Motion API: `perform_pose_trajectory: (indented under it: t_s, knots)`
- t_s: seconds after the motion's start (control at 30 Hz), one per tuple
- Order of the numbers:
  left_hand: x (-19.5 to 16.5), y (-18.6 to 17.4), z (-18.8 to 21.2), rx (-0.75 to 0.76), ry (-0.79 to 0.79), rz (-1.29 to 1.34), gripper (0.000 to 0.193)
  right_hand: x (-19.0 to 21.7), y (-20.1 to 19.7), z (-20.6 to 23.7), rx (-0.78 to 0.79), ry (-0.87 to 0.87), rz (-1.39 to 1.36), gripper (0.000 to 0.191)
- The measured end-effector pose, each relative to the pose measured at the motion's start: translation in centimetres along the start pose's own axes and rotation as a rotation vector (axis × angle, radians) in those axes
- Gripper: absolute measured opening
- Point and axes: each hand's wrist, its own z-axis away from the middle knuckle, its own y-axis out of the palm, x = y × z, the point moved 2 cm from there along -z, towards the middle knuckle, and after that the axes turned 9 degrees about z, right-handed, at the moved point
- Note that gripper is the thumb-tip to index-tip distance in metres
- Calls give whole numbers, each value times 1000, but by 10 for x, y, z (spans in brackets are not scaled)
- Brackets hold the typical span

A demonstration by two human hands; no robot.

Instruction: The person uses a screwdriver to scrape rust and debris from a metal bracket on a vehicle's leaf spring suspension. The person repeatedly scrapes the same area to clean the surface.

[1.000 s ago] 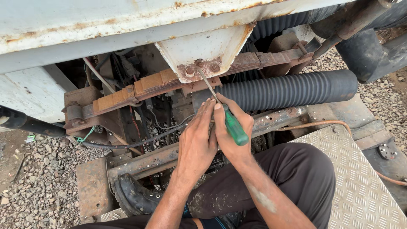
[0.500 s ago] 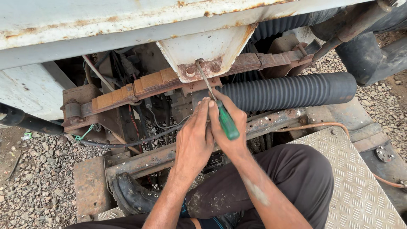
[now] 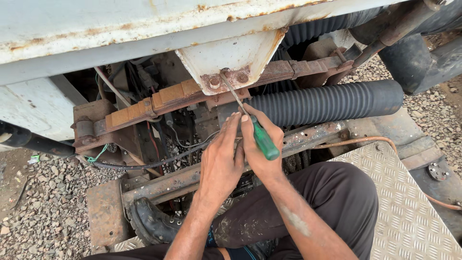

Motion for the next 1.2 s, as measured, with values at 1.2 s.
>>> perform_pose_trajectory:
  t_s: [1.2]
  knots:
    - [-2, -1, -2, 59, -32, -16, 54, 10, -14, -6, -12, -8, -54, 30]
